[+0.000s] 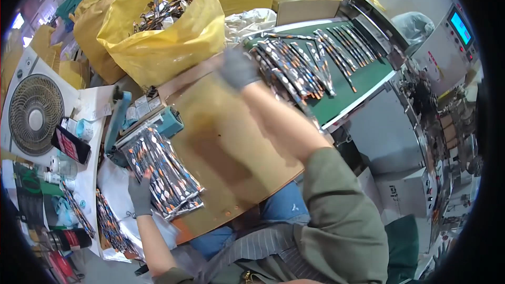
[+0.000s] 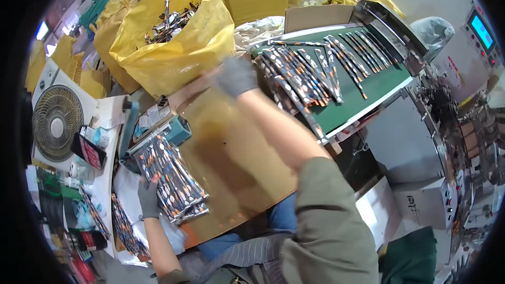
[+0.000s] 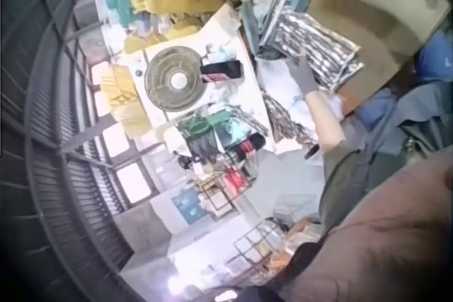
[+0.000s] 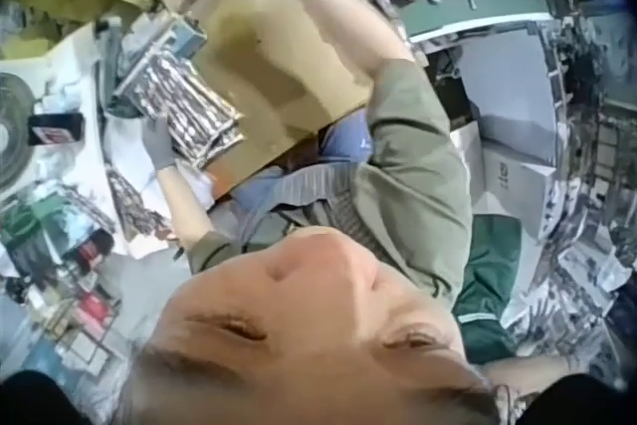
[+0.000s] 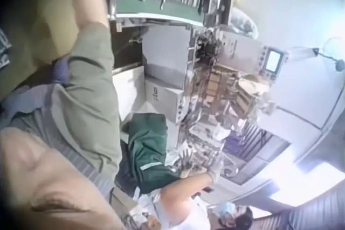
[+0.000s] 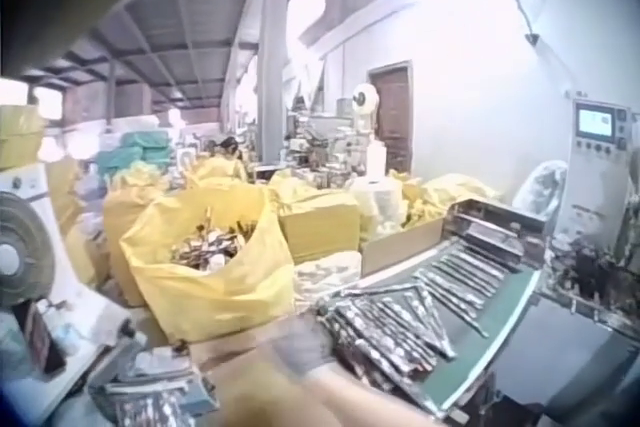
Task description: Gathering bundles of pens from a conveyor belt, placing them into plastic bags, and sealing the bags using a heat sealer.
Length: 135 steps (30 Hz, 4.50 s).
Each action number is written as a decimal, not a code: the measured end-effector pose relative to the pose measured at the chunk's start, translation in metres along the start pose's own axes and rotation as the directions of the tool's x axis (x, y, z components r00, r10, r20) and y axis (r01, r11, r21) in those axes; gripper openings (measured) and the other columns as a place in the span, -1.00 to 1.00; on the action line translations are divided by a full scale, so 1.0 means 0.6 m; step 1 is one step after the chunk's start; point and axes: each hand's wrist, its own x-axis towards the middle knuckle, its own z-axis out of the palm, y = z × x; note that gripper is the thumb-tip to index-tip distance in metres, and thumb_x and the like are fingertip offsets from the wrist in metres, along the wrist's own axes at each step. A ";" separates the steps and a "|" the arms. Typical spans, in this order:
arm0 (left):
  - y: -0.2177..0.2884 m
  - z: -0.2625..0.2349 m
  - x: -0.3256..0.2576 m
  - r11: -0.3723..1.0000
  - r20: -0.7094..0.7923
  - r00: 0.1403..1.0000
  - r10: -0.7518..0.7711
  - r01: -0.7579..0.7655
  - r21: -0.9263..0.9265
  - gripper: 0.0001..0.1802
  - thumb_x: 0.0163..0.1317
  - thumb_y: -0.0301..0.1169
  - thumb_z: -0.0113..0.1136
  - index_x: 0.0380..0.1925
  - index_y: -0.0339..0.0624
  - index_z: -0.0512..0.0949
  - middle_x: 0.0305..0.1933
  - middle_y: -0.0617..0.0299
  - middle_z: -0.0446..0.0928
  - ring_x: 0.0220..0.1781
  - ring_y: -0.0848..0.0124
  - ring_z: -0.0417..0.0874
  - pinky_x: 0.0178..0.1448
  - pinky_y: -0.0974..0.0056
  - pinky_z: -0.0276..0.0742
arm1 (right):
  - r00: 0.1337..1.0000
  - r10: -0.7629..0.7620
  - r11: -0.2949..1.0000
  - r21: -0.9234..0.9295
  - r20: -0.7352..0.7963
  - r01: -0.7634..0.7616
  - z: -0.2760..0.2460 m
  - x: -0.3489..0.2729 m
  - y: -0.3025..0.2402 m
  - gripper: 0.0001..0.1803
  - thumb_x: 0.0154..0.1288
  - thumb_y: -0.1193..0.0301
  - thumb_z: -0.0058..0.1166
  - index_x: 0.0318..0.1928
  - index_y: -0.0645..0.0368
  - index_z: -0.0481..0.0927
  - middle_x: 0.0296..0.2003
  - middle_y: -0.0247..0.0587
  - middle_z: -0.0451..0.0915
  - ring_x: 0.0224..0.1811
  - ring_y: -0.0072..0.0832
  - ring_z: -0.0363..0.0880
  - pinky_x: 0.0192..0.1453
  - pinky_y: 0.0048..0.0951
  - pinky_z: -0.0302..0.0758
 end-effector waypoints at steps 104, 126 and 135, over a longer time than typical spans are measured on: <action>0.261 0.198 -0.383 0.618 0.614 0.788 -0.034 0.499 -0.607 -0.60 0.41 -0.04 -0.22 -0.43 -0.11 0.34 -0.70 0.44 0.12 -0.77 0.63 0.08 -0.69 0.48 -0.04 | 0.966 0.243 0.207 0.978 -0.091 0.040 -0.294 -0.253 0.125 -0.76 0.28 0.25 0.08 -0.35 0.17 0.55 -0.71 -0.56 0.24 -0.79 -0.73 0.03 -0.73 -0.62 -0.10; 0.428 0.467 -0.383 0.920 0.734 0.677 -0.063 0.325 -0.221 -0.72 0.23 -0.23 0.13 -0.31 -0.26 0.56 -0.52 0.29 0.50 -0.59 0.54 0.49 -0.49 0.47 0.37 | 0.887 0.400 0.449 0.893 -0.231 0.030 -0.345 -0.430 0.261 -0.77 0.12 0.31 0.25 -0.36 0.23 0.60 -0.66 -0.54 0.33 -0.70 -0.78 0.16 -0.62 -0.68 0.05; 0.436 0.487 -0.390 0.848 0.848 0.529 -0.037 0.465 -0.254 -0.72 0.25 -0.23 0.09 -0.32 -0.26 0.51 -0.55 0.27 0.47 -0.61 0.49 0.47 -0.51 0.43 0.36 | 0.932 0.361 0.270 0.960 -0.030 -0.074 -0.373 -0.455 0.291 -0.80 0.08 0.36 0.21 -0.36 0.22 0.54 -0.65 -0.55 0.29 -0.69 -0.79 0.12 -0.61 -0.67 0.03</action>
